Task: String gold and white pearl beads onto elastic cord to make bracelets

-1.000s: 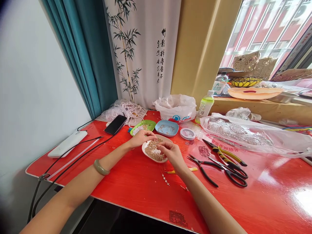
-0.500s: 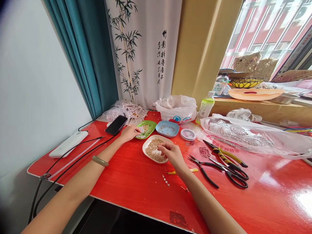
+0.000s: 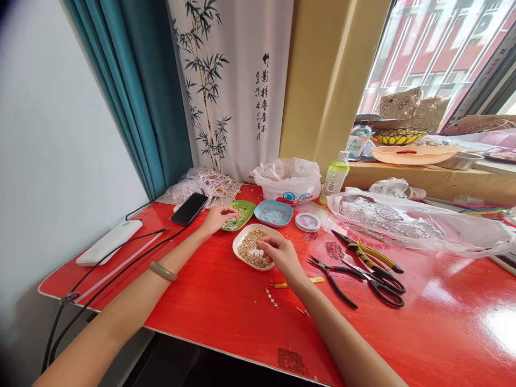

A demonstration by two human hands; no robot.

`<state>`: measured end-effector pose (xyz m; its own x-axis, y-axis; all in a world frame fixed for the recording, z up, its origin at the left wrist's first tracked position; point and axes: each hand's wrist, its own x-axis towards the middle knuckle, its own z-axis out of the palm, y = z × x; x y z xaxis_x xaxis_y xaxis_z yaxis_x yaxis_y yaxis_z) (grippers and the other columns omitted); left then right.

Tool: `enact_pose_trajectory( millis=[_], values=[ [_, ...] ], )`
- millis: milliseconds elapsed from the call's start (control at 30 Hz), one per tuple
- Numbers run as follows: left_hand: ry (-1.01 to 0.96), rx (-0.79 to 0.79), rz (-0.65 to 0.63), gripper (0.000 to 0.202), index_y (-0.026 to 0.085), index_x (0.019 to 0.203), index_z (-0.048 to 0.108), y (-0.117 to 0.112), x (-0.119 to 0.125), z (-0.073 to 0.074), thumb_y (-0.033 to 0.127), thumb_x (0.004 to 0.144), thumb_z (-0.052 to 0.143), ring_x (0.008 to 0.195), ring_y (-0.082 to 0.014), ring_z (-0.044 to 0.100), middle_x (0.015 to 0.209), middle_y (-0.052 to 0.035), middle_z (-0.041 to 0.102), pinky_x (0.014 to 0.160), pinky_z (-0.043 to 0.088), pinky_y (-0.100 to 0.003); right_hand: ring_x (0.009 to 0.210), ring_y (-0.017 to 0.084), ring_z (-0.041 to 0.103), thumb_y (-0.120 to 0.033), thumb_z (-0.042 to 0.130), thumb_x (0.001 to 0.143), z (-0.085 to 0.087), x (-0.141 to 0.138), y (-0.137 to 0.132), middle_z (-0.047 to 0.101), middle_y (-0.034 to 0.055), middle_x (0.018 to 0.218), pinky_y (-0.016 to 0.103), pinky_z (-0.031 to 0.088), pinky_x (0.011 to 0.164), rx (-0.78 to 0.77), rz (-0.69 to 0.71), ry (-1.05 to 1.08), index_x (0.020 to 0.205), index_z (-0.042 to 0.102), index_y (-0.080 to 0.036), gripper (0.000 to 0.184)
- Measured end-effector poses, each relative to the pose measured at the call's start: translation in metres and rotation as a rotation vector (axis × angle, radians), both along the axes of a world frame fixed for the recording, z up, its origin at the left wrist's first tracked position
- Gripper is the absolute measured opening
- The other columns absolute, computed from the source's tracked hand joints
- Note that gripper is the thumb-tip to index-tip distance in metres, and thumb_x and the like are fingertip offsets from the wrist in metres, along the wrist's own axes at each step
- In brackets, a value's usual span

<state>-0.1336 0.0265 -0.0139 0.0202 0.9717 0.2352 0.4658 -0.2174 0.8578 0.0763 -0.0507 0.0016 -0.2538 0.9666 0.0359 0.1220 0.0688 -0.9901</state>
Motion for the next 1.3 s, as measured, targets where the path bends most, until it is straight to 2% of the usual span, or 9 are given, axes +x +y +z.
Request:
enact_pose_trajectory(
  millis=[100,233,433,600,767,1067,1300],
  values=[
    [-0.162,-0.053,-0.151,0.03,0.013,0.089,0.06,-0.009,0.021,0.002,0.035,0.071,0.053,0.074,-0.0143,0.057,0.083,-0.0074,0.064,0.063,0.043,-0.024,0.046,0.007,0.041,-0.038,0.058,0.065,0.001,0.0,0.0,0.052,-0.0022,0.053,0.02,0.031,0.044,-0.002,-0.007,-0.001,0.064,0.062,-0.014,0.024],
    [-0.315,-0.12,-0.257,0.028,0.012,0.083,0.061,-0.019,0.04,-0.003,0.035,0.068,0.057,0.07,-0.0121,0.056,0.078,-0.007,0.064,0.061,0.044,-0.022,0.046,0.007,0.042,-0.038,0.058,0.065,0.001,0.0,0.0,0.051,-0.0027,0.051,0.02,0.031,0.044,0.007,-0.013,0.004,0.062,0.062,-0.015,0.024],
    [-0.448,-0.195,-0.318,0.025,0.011,0.075,0.063,-0.021,0.045,-0.01,0.028,0.058,0.068,0.066,-0.0103,0.055,0.074,-0.0053,0.062,0.061,0.043,-0.021,0.046,0.007,0.042,-0.038,0.057,0.066,-0.002,0.0,0.0,0.054,-0.0016,0.056,0.02,0.032,0.044,0.016,-0.008,0.013,0.063,0.061,-0.015,0.024],
    [-0.552,-0.261,-0.361,0.025,0.012,0.079,0.062,-0.026,0.048,-0.006,0.026,0.059,0.068,0.07,-0.0098,0.057,0.076,-0.0046,0.062,0.065,0.043,-0.022,0.046,0.006,0.041,-0.038,0.056,0.067,-0.001,0.0,0.001,0.055,-0.0012,0.057,0.019,0.032,0.044,0.022,0.01,0.014,0.063,0.06,-0.014,0.024],
    [-0.761,-0.389,-0.387,0.024,0.011,0.077,0.062,-0.03,0.052,-0.003,0.021,0.057,0.07,0.067,-0.0086,0.058,0.072,-0.0038,0.063,0.066,0.044,-0.021,0.046,0.007,0.042,-0.038,0.056,0.066,-0.001,0.0,0.0,0.051,-0.0024,0.052,0.02,0.032,0.044,0.016,0.004,0.008,0.063,0.06,-0.014,0.024],
    [-0.789,-0.428,-0.383,0.021,0.01,0.073,0.064,-0.033,0.054,-0.001,0.017,0.055,0.071,0.063,-0.0075,0.057,0.069,-0.0027,0.063,0.066,0.044,-0.02,0.046,0.008,0.042,-0.038,0.056,0.066,0.005,-0.001,-0.005,0.05,-0.0026,0.05,0.02,0.032,0.045,0.009,-0.008,-0.017,0.061,0.061,-0.015,0.024],
    [-0.798,-0.431,-0.406,0.021,0.01,0.073,0.065,-0.035,0.054,0.0,0.017,0.054,0.072,0.064,-0.007,0.057,0.068,-0.002,0.063,0.068,0.044,-0.02,0.046,0.008,0.042,-0.038,0.056,0.067,0.005,-0.002,-0.004,0.051,-0.0026,0.053,0.02,0.032,0.045,-0.003,-0.004,-0.018,0.067,0.063,-0.015,0.023]
  ],
)
